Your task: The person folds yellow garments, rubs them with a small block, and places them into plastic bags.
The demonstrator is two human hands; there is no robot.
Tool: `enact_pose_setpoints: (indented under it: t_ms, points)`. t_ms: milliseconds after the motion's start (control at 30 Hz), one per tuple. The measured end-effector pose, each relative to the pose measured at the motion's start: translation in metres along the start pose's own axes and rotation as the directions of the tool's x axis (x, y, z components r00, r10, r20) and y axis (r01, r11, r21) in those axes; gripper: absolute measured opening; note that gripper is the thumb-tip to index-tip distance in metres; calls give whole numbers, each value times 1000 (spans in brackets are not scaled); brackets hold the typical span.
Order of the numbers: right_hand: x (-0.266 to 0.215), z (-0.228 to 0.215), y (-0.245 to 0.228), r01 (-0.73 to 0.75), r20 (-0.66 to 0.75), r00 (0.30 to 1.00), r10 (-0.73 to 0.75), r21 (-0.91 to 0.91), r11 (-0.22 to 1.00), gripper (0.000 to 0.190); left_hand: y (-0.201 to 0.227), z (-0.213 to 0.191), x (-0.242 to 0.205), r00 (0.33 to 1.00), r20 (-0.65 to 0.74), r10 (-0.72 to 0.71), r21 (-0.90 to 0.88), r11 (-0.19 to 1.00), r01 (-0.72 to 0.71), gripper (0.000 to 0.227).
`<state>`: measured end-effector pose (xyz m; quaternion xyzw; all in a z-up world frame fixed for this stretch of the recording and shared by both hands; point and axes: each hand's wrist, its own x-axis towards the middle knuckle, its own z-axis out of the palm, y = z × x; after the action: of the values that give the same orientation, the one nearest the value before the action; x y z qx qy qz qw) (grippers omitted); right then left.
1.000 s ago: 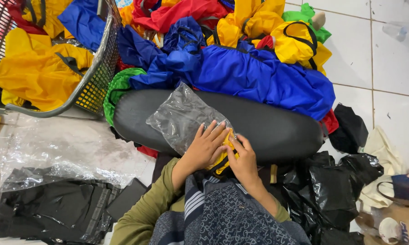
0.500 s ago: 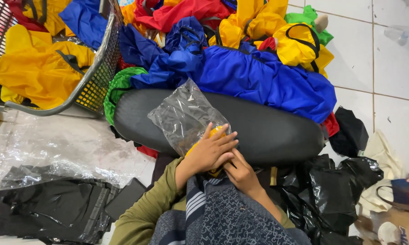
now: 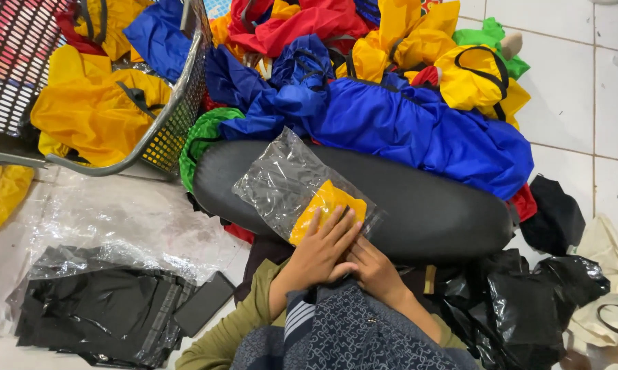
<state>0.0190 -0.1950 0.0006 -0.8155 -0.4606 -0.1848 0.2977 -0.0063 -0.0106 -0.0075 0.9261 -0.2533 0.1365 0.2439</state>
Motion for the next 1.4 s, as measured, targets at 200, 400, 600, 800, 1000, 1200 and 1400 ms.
enact_pose_setpoints:
  t_ms: [200, 400, 600, 800, 1000, 1200, 1400]
  points:
    - [-15, 53, 29, -400, 368, 884, 289, 276, 874, 56, -4, 7, 9, 1000, -1, 16, -73, 997, -16, 86]
    - [13, 44, 29, -229, 511, 845, 156, 83, 970, 74, -8, -16, -3, 981, -158, 115, -154, 978, -139, 74]
    - [5, -23, 19, -176, 153, 978, 140, 255, 951, 35, -47, -27, -43, 936, -329, 126, 65, 992, -111, 61]
    - [28, -44, 76, -316, -170, 943, 286, -191, 929, 33, -43, -21, -33, 850, -502, 160, 168, 982, -86, 23]
    - [49, -7, 120, -264, 215, 945, 247, 55, 963, 66, -33, -39, -3, 707, -707, 6, -36, 998, -44, 14]
    - [83, -56, 82, -199, -100, 957, 271, 453, 869, 11, -31, -98, 33, 613, -762, -208, -318, 945, -73, 9]
    - [84, -98, 64, -384, 132, 909, 395, 635, 671, 102, -23, -134, 67, 711, -513, -481, -689, 725, -6, 7]
